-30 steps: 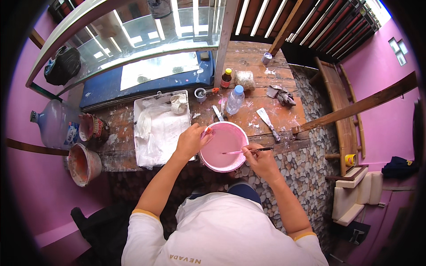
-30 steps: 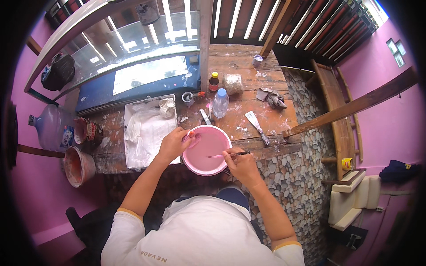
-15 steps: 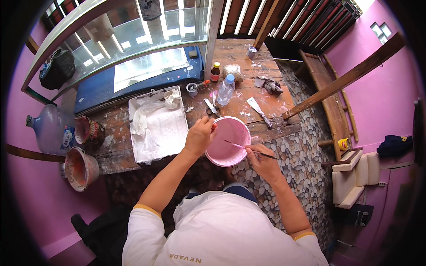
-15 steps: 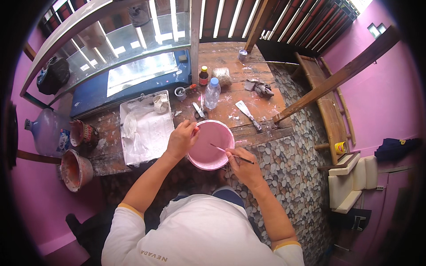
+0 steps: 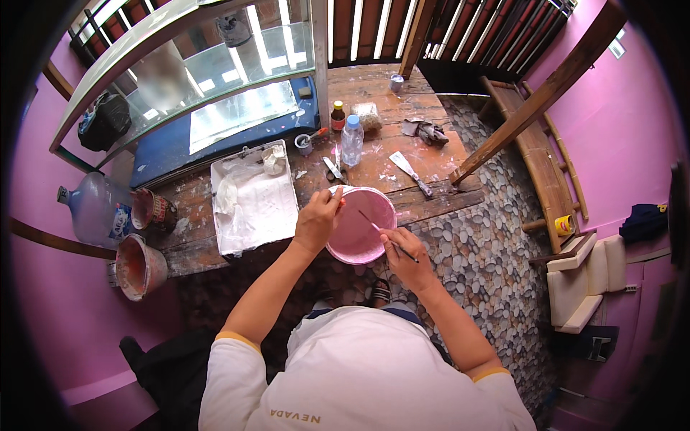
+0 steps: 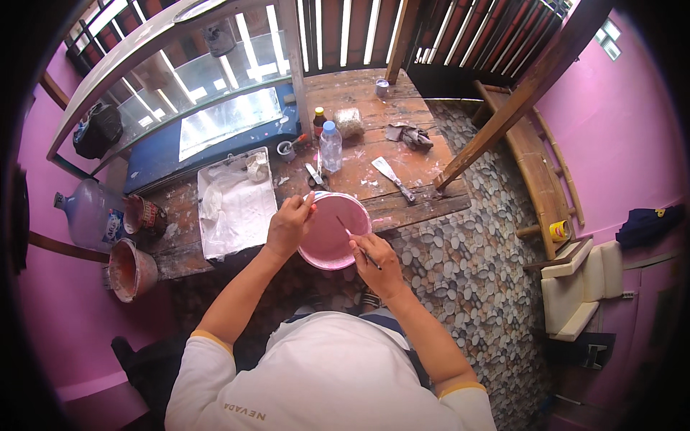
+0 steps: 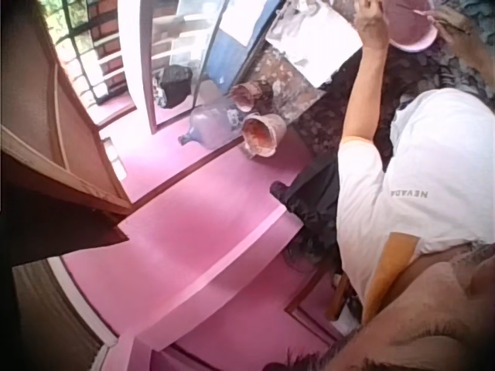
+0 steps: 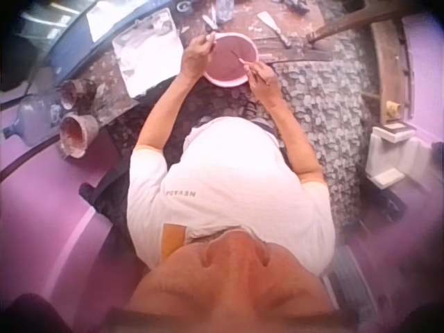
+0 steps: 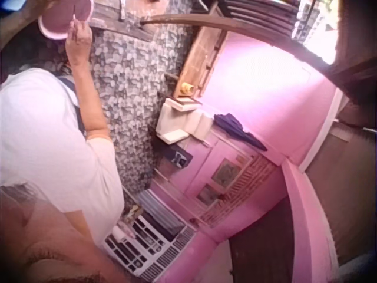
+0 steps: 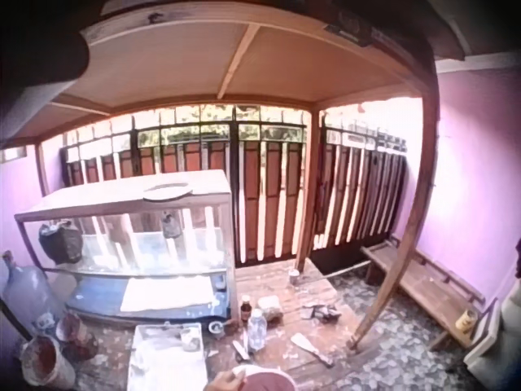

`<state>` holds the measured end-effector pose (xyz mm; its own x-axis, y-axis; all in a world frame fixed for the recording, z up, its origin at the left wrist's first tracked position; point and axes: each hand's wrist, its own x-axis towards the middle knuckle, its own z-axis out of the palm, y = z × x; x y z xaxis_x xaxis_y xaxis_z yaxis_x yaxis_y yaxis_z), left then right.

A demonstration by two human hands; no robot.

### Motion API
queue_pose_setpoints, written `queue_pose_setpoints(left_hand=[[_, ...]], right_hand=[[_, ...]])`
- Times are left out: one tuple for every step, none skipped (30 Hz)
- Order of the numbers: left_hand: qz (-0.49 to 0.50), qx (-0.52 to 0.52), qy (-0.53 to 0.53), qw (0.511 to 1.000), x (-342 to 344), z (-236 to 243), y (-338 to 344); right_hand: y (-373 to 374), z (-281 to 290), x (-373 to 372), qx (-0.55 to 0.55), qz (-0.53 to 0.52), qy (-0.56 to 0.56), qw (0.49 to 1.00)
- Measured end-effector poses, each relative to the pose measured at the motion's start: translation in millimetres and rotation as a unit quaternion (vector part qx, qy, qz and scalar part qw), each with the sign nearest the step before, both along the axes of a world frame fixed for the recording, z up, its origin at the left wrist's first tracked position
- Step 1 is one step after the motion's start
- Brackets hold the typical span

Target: The person mixes pink and white paint in a bucket, cleans a brush in another container, and adds water from a bottle to the paint bucket.

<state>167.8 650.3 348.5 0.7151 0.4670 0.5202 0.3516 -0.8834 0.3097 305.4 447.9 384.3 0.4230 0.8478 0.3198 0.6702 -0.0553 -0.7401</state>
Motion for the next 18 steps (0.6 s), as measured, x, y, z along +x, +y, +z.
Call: queue_pose_setpoints(left_hand=[[0.011, 0.009, -0.01, 1.0, 0, 2, -1], [0.01, 0.011, -0.005, 1.0, 1, 2, -4], [0.016, 0.009, -0.012, 1.0, 1, 3, -5], [0.021, 0.008, -0.018, 1.0, 1, 3, -7], [0.022, 0.01, -0.016, 1.0, 2, 3, -9], [0.025, -0.003, -0.017, 1.0, 2, 3, -12], [0.027, -0.016, -0.018, 0.999, 3, 2, -15], [0.029, -0.014, -0.016, 0.999, 4, 3, -17], [0.032, -0.011, -0.018, 0.999, 5, 4, -20], [0.035, -0.008, -0.02, 0.999, 6, 6, -22], [0.035, -0.006, -0.018, 0.999, 7, 6, -23], [0.034, -0.004, -0.023, 0.999, 9, 6, -25], [0.032, -0.003, -0.028, 0.999, 10, 6, -25], [0.03, -0.004, -0.025, 0.999, 11, 7, -27], [0.032, -0.021, -0.029, 0.999, 10, 7, -28], [0.033, -0.038, -0.033, 0.998, 11, 8, -29], [0.03, -0.037, -0.03, 0.998, 12, 9, -28], [0.031, -0.033, -0.033, 0.998, 13, 10, -28]], right_hand=[[-2, -1, 6, -0.006, -0.023, -0.055, 0.998], [-6, -2, 8, -0.045, -0.026, -0.06, 0.997], [-10, -3, 6, -0.044, -0.026, -0.055, 0.997], [-13, -5, 0, -0.029, 0.018, -0.015, 0.999], [-14, -5, -3, -0.015, 0.062, 0.023, 0.998], [-14, -9, -4, 0.004, 0.085, 0.075, 0.994], [-13, -10, 0, 0.006, 0.086, 0.077, 0.993], [-8, -9, 6, 0.03, 0.058, 0.036, 0.997], [-5, -8, 11, 0.054, 0.029, -0.005, 0.998], [-8, -4, 17, 0.031, 0.005, -0.059, 0.998], [-11, -8, 18, 0.034, 0.005, -0.058, 0.998], [-16, -15, 18, 0.018, 0.019, -0.048, 0.998], [-21, -19, 17, 0.003, 0.033, -0.039, 0.999], [-24, -16, 12, 0.007, 0.062, -0.009, 0.998], [-23, -16, 12, 0.007, 0.058, -0.007, 0.998], [-20, -17, 13, 0.027, 0.062, 0.027, 0.997], [-17, -16, 16, 0.049, 0.066, 0.06, 0.995], [-15, -17, 22, 0.049, 0.042, 0.035, 0.997]])
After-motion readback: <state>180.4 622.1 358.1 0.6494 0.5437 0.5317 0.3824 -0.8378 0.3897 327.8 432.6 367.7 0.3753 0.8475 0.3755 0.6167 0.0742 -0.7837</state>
